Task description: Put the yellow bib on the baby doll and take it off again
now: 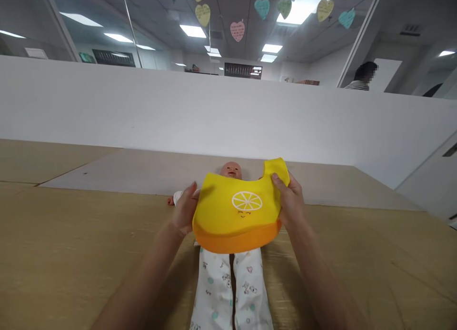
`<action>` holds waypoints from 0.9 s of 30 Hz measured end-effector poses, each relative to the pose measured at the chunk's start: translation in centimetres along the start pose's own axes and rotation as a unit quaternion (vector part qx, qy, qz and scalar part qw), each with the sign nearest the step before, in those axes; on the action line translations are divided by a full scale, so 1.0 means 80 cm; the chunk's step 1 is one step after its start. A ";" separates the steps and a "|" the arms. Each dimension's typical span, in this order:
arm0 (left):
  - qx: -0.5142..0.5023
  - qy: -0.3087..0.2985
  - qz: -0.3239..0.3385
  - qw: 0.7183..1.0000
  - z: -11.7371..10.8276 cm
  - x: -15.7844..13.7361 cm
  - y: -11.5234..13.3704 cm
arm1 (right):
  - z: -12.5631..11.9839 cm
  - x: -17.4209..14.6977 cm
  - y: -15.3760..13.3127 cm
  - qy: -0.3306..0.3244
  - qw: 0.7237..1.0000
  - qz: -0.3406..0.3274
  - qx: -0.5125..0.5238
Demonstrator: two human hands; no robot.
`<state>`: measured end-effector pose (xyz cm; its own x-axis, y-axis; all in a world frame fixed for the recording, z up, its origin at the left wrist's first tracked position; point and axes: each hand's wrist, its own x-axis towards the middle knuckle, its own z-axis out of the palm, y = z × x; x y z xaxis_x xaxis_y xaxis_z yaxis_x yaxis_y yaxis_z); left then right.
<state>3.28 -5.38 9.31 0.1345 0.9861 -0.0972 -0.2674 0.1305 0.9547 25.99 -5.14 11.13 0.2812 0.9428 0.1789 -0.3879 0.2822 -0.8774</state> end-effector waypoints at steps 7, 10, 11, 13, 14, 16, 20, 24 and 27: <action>0.010 -0.053 0.003 0.999 0.001 0.011 0.010 | 0.008 0.021 0.011 -0.005 1.000 0.006 0.012; 0.010 -0.055 0.036 0.998 -0.002 0.036 0.007 | 0.013 0.039 0.014 -0.025 0.999 -0.025 0.009; 0.007 -0.054 0.047 0.997 -0.004 0.045 0.007 | 0.015 0.045 0.017 -0.030 0.999 -0.043 0.010; 0.000 -0.054 0.064 0.996 -0.008 0.061 0.005 | 0.021 0.058 0.024 -0.032 0.997 -0.072 0.013; -0.002 -0.053 0.067 0.996 -0.009 0.068 0.004 | 0.024 0.063 0.030 -0.030 0.996 -0.078 0.014; -0.003 -0.044 0.058 0.997 -0.012 0.079 0.000 | 0.029 0.075 0.044 -0.026 0.997 -0.073 0.009; 0.001 -0.011 0.013 1.000 -0.020 0.094 -0.012 | 0.027 0.100 0.085 -0.033 0.999 -0.021 -0.015; 0.005 -0.002 -0.020 1.000 -0.032 0.109 -0.026 | 0.009 0.126 0.123 -0.013 0.997 0.013 -0.071; 0.005 -0.020 -0.022 1.000 -0.040 0.117 -0.036 | -0.007 0.139 0.143 -0.009 0.990 0.023 -0.136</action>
<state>2.26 3.81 4.71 0.1839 0.9746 -0.1277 -0.2508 0.1722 0.9526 25.15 8.47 2.81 0.2516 0.9575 0.1413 -0.1490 0.1825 -0.9718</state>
